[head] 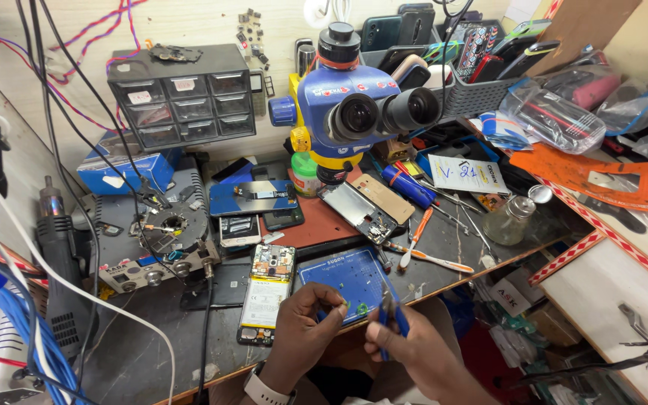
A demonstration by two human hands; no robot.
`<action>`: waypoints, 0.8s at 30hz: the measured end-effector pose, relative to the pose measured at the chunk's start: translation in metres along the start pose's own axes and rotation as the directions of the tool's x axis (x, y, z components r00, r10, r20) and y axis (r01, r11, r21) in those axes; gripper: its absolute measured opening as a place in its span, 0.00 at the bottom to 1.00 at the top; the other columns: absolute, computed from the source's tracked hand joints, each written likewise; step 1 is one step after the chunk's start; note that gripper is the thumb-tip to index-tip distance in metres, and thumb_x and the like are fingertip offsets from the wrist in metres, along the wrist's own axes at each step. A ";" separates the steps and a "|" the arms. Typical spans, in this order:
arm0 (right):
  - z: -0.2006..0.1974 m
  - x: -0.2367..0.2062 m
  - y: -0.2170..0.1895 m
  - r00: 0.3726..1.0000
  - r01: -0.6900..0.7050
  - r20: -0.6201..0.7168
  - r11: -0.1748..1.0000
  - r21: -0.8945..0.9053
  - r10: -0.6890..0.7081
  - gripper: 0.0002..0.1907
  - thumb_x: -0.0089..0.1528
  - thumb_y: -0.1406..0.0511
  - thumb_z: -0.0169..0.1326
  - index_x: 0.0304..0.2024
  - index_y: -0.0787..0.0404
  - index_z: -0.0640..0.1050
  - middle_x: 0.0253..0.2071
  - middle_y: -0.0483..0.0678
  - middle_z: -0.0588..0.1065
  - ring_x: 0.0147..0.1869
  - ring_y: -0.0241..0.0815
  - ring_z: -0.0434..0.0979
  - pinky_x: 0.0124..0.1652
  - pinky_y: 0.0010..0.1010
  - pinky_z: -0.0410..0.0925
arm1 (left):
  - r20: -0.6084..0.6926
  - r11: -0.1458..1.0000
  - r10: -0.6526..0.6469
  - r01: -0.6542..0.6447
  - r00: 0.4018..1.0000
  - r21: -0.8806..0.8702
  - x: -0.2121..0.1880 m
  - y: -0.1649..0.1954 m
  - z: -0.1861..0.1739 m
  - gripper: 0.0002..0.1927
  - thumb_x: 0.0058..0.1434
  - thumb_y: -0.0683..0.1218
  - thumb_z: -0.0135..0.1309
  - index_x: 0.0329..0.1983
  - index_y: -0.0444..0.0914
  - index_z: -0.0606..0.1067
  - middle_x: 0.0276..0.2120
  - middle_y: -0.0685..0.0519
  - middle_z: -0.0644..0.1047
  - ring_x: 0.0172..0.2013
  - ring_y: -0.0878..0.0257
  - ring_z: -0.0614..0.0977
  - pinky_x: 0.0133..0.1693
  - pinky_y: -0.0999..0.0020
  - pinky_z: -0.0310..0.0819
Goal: The person works at a repair bench on a disassembled smartphone, holding its exposed board and battery, and uses blue-handled pliers to trim and shape a small green component over a blue mat. They reposition the part repeatedly and continue cutting with the pliers throughout the clip.
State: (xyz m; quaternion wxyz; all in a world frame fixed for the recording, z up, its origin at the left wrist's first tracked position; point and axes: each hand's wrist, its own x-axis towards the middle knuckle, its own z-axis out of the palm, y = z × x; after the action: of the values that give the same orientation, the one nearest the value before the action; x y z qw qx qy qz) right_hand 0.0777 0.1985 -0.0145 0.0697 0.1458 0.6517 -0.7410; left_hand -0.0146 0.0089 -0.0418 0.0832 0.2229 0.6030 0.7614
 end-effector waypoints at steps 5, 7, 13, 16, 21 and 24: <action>-0.006 -0.017 -0.009 0.998 0.014 0.064 0.886 -0.464 0.017 0.24 0.58 0.57 0.63 0.51 0.63 0.76 0.37 0.42 0.76 0.40 0.31 0.73 0.43 0.28 0.71 | 0.062 0.996 0.080 -0.082 0.995 0.041 -0.001 0.008 0.002 0.05 0.58 0.36 0.59 0.37 0.35 0.77 0.37 0.53 0.82 0.38 0.69 0.83 0.42 0.73 0.78; -0.004 -0.020 -0.012 0.994 0.063 0.109 0.871 -0.487 -0.011 0.25 0.57 0.56 0.63 0.51 0.63 0.76 0.35 0.43 0.76 0.39 0.32 0.72 0.42 0.28 0.71 | 0.085 0.982 0.107 -0.118 0.991 0.146 -0.003 0.013 0.000 0.04 0.57 0.36 0.59 0.35 0.35 0.79 0.36 0.53 0.82 0.37 0.68 0.83 0.40 0.73 0.78; -0.006 -0.023 -0.024 0.992 0.012 0.104 0.787 -0.617 0.067 0.29 0.56 0.49 0.63 0.49 0.63 0.78 0.36 0.44 0.76 0.41 0.33 0.74 0.42 0.26 0.71 | 0.114 0.960 0.134 -0.157 0.984 0.233 -0.001 0.022 0.001 0.08 0.52 0.35 0.58 0.33 0.36 0.83 0.35 0.52 0.83 0.36 0.66 0.84 0.38 0.73 0.78; -0.007 -0.021 -0.021 0.979 -0.001 0.173 0.842 -0.540 0.112 0.31 0.55 0.47 0.63 0.50 0.63 0.77 0.37 0.43 0.77 0.41 0.31 0.73 0.42 0.25 0.71 | 0.141 0.950 0.163 -0.194 0.976 0.244 -0.001 0.022 0.000 0.07 0.52 0.35 0.58 0.33 0.36 0.83 0.34 0.53 0.82 0.36 0.66 0.84 0.37 0.73 0.78; -0.015 -0.016 -0.014 0.948 -0.076 0.258 0.918 -0.389 0.188 0.33 0.55 0.48 0.65 0.51 0.66 0.77 0.36 0.45 0.75 0.40 0.32 0.72 0.41 0.25 0.69 | 0.100 0.957 0.069 -0.095 0.993 0.276 -0.001 0.018 0.000 0.07 0.53 0.37 0.62 0.35 0.37 0.83 0.32 0.53 0.83 0.33 0.66 0.84 0.34 0.73 0.77; -0.017 -0.015 -0.012 0.933 -0.105 0.300 0.946 -0.307 0.201 0.34 0.54 0.49 0.65 0.51 0.67 0.76 0.36 0.46 0.75 0.40 0.33 0.73 0.41 0.26 0.69 | 0.093 0.971 0.034 -0.055 0.995 0.234 -0.001 0.015 0.000 0.09 0.54 0.38 0.63 0.39 0.36 0.82 0.33 0.53 0.83 0.34 0.67 0.84 0.36 0.73 0.79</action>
State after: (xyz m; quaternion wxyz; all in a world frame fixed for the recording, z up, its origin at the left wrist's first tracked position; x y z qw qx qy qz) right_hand 0.0906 0.2154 -0.0006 0.2551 0.0600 0.7179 -0.6450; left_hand -0.0114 0.0048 -0.0281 0.0654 0.2780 0.6800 0.6753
